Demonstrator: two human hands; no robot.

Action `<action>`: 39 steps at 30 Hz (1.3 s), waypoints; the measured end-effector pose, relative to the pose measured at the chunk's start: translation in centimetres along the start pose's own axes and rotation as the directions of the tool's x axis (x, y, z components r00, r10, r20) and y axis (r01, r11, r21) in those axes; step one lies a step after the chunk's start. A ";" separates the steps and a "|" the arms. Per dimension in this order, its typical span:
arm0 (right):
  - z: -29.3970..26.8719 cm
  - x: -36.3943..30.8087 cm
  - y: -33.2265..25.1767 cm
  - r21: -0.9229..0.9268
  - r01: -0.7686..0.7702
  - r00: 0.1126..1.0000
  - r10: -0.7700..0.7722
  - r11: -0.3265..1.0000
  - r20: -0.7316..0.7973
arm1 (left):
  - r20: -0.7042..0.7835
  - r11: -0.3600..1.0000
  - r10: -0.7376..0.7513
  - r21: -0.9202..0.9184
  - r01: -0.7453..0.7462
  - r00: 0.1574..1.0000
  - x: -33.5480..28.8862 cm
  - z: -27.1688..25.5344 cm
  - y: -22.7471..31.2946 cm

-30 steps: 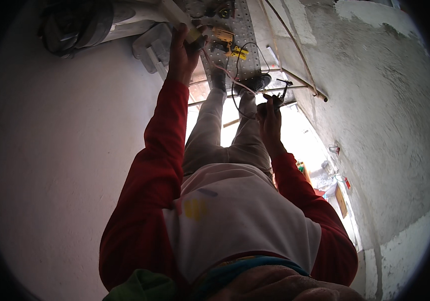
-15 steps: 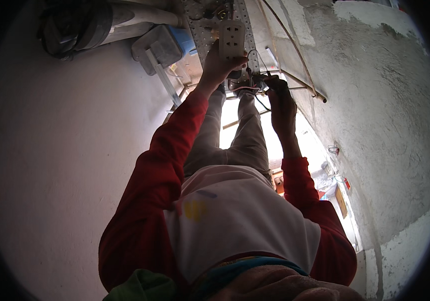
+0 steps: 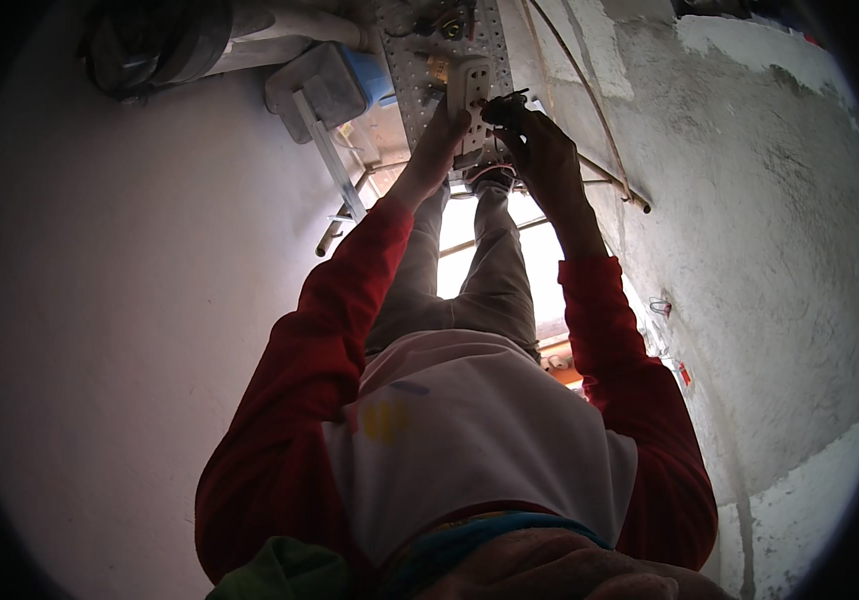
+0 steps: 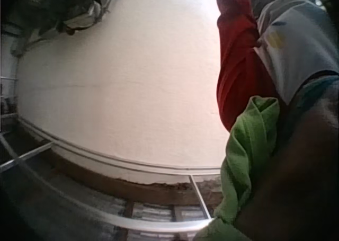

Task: The person installs metal frame sections to a ceiling grid using tin snips to cut the metal and a power drill to fasten the pieces. The person repeatedly positions, cuts, and drills the metal sections while standing on a scaffold platform.

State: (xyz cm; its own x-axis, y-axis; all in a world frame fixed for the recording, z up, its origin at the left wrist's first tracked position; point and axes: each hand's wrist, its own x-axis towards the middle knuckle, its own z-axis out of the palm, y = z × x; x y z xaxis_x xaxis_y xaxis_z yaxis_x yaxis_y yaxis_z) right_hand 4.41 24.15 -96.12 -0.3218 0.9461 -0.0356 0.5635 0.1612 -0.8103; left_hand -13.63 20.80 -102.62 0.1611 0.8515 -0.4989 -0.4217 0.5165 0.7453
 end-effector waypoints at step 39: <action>-2.7 4.8 9.5 0.123 -0.181 0.887 0.108 0.976 0.449 | -0.122 0.691 0.107 0.723 0.015 0.987 -0.2 3.7 -1.7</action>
State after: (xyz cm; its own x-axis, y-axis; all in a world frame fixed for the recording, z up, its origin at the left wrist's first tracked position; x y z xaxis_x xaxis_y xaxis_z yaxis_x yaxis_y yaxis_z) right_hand 10.29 30.99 -102.36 -0.5663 0.7302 -0.3822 0.5147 -0.0489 -0.8560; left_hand -9.63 20.07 -102.08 0.0047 0.8845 -0.4665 0.3560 0.4345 0.8274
